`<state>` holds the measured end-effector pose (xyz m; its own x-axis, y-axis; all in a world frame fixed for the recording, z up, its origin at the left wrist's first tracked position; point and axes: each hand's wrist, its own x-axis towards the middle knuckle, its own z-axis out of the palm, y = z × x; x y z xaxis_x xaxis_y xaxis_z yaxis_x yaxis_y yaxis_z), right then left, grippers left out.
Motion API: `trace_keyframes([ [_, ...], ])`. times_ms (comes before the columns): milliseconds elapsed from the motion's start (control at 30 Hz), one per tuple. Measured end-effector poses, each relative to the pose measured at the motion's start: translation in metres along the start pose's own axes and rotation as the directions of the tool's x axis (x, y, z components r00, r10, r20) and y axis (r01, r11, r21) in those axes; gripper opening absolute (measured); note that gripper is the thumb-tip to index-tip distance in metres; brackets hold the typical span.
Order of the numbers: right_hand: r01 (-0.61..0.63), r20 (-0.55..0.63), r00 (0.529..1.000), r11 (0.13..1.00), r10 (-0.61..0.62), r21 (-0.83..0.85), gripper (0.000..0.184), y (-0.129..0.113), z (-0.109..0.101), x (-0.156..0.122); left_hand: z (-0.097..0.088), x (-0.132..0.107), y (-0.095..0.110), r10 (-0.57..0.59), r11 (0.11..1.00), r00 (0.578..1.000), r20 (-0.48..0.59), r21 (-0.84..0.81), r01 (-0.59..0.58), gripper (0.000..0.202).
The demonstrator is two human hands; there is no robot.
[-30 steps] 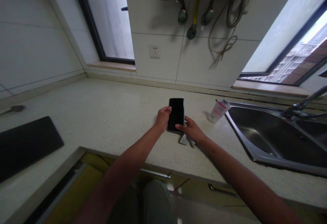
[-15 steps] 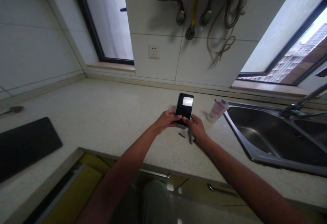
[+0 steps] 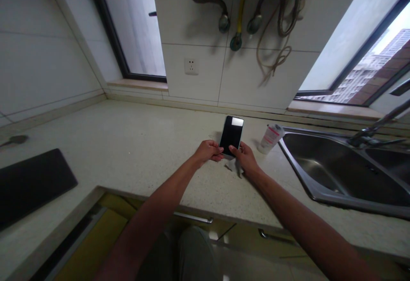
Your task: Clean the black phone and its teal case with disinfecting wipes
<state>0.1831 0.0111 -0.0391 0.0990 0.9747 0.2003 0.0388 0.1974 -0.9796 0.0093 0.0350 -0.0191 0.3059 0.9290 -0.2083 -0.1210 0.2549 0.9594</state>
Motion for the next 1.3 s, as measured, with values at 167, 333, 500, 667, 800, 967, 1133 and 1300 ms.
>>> trace_keyframes([
  [167, 0.000, 0.021, 1.000, 0.999, -0.001, 0.050, 0.047, 0.000, -0.003, 0.002, 0.001, 0.001, 0.000, 0.077, 0.996, 0.997, 0.028, 0.033, -0.078, 0.034],
  [333, 0.012, 0.167, 0.986, 1.000, -0.008, -0.026, 0.043, -0.004, -0.001, -0.005, 0.005, -0.001, 0.003, 0.277, 0.958, 0.958, -0.070, -0.050, -0.281, 0.048],
  [500, 0.077, 0.325, 0.945, 0.984, -0.022, -0.158, 0.043, -0.007, 0.008, -0.017, 0.007, -0.007, 0.004, 0.347, 0.937, 0.926, -0.150, 0.014, -0.349, 0.074],
  [667, 0.182, 0.321, 0.944, 0.926, -0.071, -0.332, 0.036, -0.013, 0.014, -0.026, 0.009, -0.015, 0.003, 0.428, 0.889, 0.883, -0.192, 0.263, -0.374, 0.123],
  [800, 0.124, 0.328, 0.945, 0.936, -0.010, -0.329, 0.033, -0.019, 0.017, -0.029, 0.010, -0.014, 0.005, 0.474, 0.856, 0.847, -0.240, 0.351, -0.379, 0.118],
  [967, 0.070, 0.341, 0.940, 0.967, 0.018, -0.245, 0.047, -0.023, 0.015, -0.022, 0.005, -0.007, 0.006, 0.463, 0.820, 0.833, -0.304, 0.503, -0.272, 0.104],
  [1133, -0.040, 0.111, 0.992, 0.981, 0.062, -0.192, 0.056, -0.017, 0.002, -0.004, 0.002, -0.009, 0.002, 0.479, 0.691, 0.848, -0.228, 0.693, -0.204, 0.104],
  [1300, 0.051, -0.074, 0.995, 0.962, -0.074, -0.267, 0.046, -0.005, -0.007, 0.007, 0.003, -0.012, 0.000, 0.416, 0.543, 0.895, -0.163, 0.834, -0.101, 0.099],
])
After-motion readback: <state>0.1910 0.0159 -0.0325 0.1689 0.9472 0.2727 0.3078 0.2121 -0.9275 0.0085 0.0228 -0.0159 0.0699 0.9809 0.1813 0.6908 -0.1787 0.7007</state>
